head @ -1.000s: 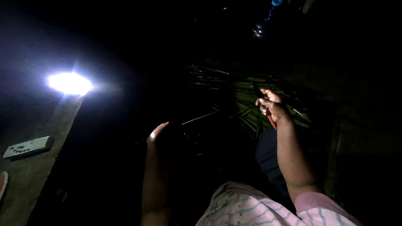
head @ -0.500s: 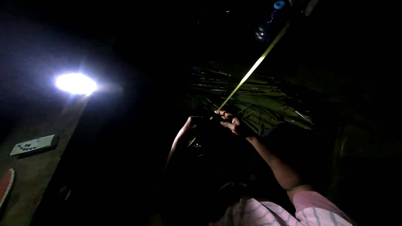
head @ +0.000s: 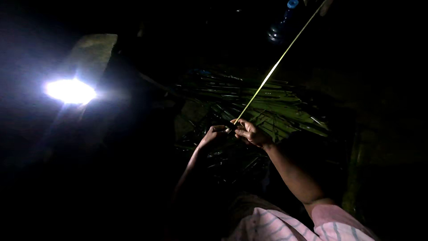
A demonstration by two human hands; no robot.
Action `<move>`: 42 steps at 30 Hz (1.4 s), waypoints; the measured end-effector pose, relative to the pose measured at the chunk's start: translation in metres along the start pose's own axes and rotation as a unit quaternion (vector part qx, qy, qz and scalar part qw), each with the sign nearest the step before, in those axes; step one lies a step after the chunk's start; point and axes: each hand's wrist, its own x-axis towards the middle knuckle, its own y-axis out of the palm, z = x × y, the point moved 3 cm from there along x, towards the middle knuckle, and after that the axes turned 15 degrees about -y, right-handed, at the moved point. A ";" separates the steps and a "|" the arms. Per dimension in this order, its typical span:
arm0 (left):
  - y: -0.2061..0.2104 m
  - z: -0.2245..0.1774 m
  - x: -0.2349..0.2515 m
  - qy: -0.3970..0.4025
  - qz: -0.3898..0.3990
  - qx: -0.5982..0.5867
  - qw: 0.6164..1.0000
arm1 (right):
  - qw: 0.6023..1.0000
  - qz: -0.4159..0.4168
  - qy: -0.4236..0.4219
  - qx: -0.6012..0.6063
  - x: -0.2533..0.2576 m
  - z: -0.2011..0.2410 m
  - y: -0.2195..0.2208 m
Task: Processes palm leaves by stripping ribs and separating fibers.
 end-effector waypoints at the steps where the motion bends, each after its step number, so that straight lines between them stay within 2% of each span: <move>1: 0.000 0.001 0.000 -0.003 0.006 -0.008 1.000 | 1.000 -0.003 0.006 0.011 0.000 0.001 0.001; 8: -0.004 0.004 -0.003 -0.036 0.087 -0.057 0.994 | 0.998 -0.024 -0.048 0.015 0.004 0.002 -0.003; 12: -0.003 0.002 -0.006 -0.049 0.106 -0.073 0.990 | 0.996 -0.039 -0.079 -0.008 0.005 -0.003 -0.005; 16: -0.004 0.004 -0.010 -0.068 0.099 -0.054 0.991 | 0.992 -0.082 -0.091 0.002 0.005 0.003 -0.009; 22: -0.016 -0.001 -0.027 -0.095 0.095 -0.021 0.991 | 0.979 -0.153 -0.115 0.062 0.002 0.019 -0.037; 26: -0.047 -0.018 -0.053 -0.092 0.052 0.081 0.991 | 0.965 -0.211 -0.138 0.072 -0.003 0.031 -0.065; 31: -0.110 -0.021 -0.095 -0.092 -0.027 0.177 0.979 | 0.942 -0.277 -0.162 0.101 -0.008 0.044 -0.098; 34: -0.151 -0.015 -0.127 -0.070 -0.083 0.199 0.974 | 0.933 -0.294 -0.186 0.088 -0.011 0.050 -0.111; 36: -0.173 -0.012 -0.152 -0.083 -0.118 0.204 0.968 | 0.931 -0.298 -0.196 0.076 -0.011 0.053 -0.113; 38: -0.210 0.004 -0.168 -0.097 -0.117 0.236 0.960 | 0.926 -0.308 -0.204 0.080 -0.010 0.052 -0.113; 40: -0.251 0.030 -0.179 -0.053 -0.086 0.267 0.958 | 0.923 -0.312 -0.209 0.080 -0.010 0.049 -0.117; 41: -0.262 0.040 -0.188 -0.024 -0.071 0.264 0.962 | 0.921 -0.315 -0.212 0.084 -0.011 0.048 -0.121; 42: -0.252 0.040 -0.203 -0.009 -0.110 0.250 0.962 | 0.920 -0.318 -0.212 0.083 -0.013 0.047 -0.125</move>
